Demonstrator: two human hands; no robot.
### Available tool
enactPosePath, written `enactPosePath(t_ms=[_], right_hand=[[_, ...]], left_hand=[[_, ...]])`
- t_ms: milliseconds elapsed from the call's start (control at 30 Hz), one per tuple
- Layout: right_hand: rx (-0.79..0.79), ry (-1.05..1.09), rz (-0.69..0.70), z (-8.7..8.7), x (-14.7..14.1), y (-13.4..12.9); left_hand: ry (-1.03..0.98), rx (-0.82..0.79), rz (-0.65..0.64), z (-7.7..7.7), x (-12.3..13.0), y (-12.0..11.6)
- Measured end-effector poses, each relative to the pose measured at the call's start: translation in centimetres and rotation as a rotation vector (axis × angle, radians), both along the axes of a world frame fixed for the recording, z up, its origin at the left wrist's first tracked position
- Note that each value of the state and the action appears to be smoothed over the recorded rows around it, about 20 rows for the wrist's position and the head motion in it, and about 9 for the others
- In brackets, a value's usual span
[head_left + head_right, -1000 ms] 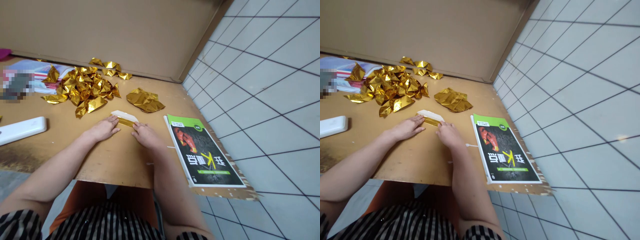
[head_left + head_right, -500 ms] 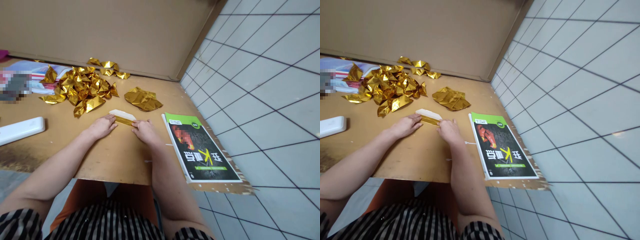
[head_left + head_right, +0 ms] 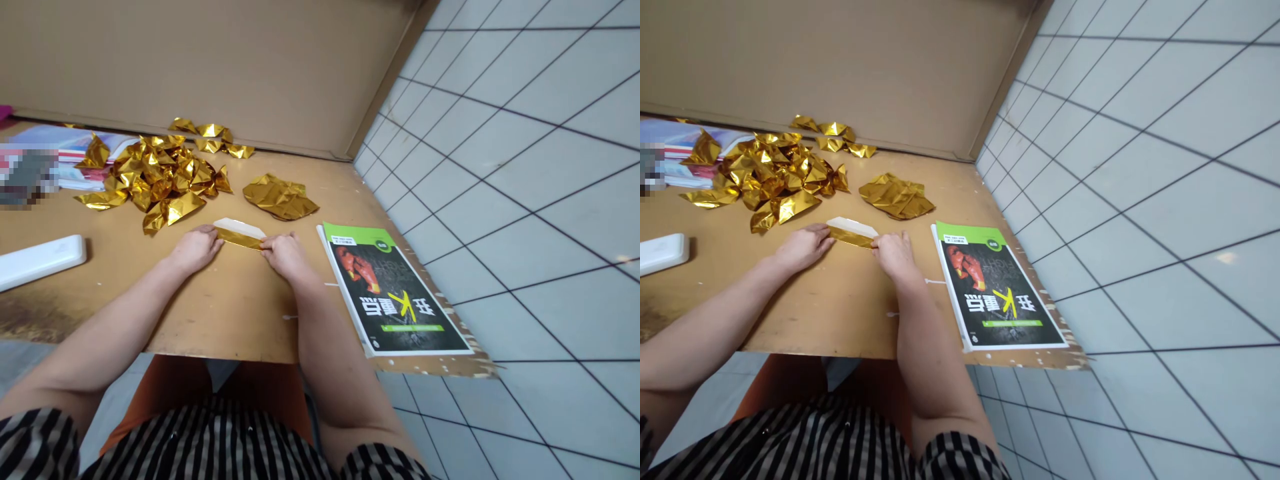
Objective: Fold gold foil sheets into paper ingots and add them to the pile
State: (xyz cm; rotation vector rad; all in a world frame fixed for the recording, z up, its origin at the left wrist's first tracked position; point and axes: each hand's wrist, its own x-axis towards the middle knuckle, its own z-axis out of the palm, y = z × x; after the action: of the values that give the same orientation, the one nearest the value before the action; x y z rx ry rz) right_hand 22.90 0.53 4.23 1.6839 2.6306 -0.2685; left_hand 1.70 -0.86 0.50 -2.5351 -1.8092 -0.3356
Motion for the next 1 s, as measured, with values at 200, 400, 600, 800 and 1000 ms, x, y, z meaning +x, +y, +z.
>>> enactPosePath(t_ms=[200,400,600,800,1000], right_hand=[[0.020,-0.038,0.027,0.1,0.0,-0.1],[0.046,-0.048,0.051,0.2,-0.3,-0.7],[0.071,0.051,0.144,-0.6,-2.6,-1.9],[0.011,0.027,0.073,-0.6,-3.0,-1.9],[0.000,-0.033,0.007,-0.3,-1.4,-1.1]], left_hand=[[-0.058,0.019,-0.217,-0.8,3.3,-0.3],[-0.082,-0.122,-0.282,-2.0,4.1,-0.3],[-0.161,-0.176,-0.256,-1.9,4.0,-0.1],[-0.180,-0.183,-0.276,-1.8,4.3,0.0],[-0.134,-0.177,-0.167,-1.7,2.3,0.6]])
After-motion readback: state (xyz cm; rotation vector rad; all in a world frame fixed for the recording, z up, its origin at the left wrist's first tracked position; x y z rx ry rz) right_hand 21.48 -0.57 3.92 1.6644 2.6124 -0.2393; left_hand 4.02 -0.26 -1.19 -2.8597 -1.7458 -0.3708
